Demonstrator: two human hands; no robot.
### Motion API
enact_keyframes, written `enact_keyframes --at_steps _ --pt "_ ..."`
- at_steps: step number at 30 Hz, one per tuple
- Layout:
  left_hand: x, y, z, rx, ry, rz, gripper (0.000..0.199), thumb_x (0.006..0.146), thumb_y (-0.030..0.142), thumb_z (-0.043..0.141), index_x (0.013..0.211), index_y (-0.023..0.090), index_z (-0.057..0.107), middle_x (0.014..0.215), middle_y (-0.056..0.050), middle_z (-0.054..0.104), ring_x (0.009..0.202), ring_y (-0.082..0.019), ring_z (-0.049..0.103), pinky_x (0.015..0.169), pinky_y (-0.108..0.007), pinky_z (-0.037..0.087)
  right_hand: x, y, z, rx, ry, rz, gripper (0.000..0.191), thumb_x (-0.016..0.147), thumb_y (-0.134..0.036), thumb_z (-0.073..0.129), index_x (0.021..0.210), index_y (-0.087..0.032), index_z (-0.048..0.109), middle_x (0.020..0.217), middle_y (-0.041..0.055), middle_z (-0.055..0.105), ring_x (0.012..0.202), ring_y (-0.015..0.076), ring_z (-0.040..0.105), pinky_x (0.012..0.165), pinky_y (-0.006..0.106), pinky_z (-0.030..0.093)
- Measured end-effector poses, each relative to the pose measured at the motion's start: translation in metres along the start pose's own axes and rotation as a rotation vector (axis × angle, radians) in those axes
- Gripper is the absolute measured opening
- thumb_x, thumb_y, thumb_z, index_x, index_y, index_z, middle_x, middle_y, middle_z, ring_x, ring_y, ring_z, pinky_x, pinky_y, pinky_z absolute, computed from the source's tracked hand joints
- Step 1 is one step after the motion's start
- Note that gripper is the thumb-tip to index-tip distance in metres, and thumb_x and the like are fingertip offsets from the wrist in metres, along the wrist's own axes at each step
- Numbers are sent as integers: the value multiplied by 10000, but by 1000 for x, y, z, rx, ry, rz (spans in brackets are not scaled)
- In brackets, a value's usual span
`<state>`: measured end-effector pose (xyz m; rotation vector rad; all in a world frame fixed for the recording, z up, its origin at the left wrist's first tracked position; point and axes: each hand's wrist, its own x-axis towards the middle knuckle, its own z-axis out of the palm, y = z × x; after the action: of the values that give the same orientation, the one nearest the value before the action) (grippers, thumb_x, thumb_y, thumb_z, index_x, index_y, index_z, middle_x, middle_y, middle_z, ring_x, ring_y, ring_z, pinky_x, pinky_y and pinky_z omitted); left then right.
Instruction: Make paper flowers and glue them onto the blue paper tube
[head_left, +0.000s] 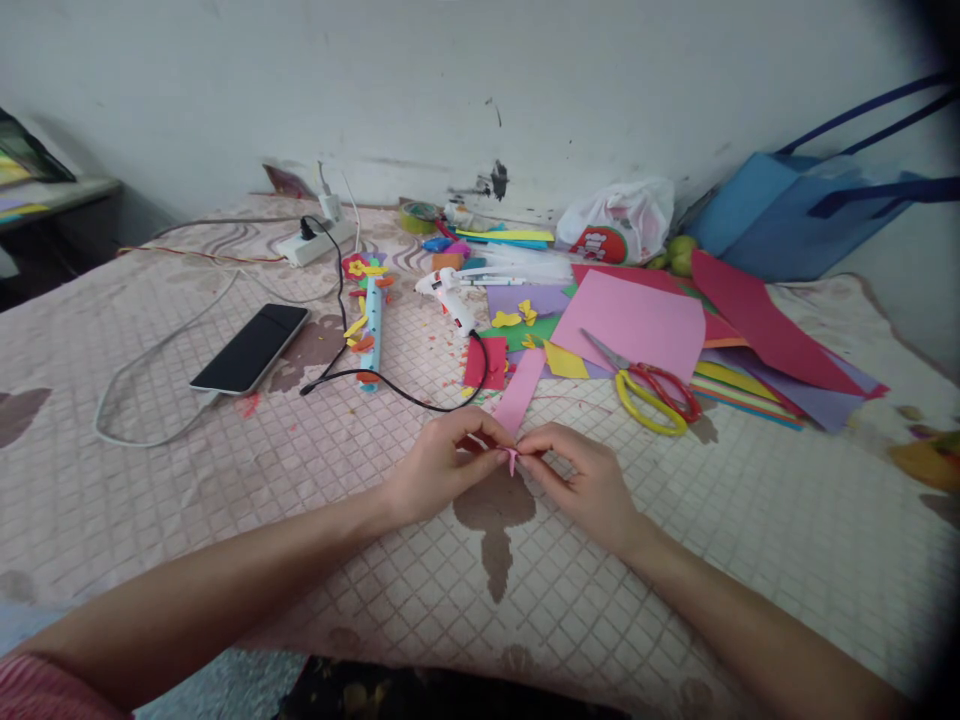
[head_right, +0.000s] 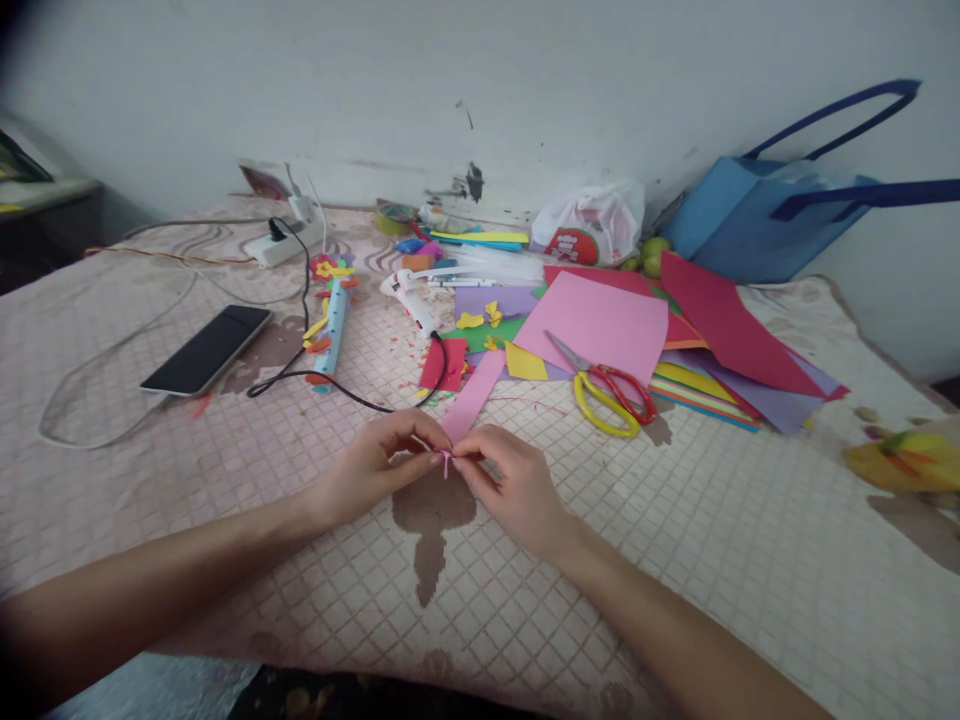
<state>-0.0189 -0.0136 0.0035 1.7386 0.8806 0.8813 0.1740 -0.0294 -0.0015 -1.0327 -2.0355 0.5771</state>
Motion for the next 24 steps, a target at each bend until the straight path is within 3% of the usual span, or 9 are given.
enact_keyframes --at_steps 7,24 --pt "-1 4 0 136 21 92 107 831 139 534 841 146 640 852 -48 627 796 -126 578 707 -242 470 0 -2 1 21 -5 24 79 846 -157 532 819 -211 582 774 0 636 716 133 603 658 259 475" --pt "-1 3 -2 175 -30 100 112 847 175 514 814 157 619 828 -37 625 766 -124 569 681 -234 449 0 -3 1 24 -31 37 74 838 -150 544 811 -210 579 748 -9 620 696 124 585 646 252 462"
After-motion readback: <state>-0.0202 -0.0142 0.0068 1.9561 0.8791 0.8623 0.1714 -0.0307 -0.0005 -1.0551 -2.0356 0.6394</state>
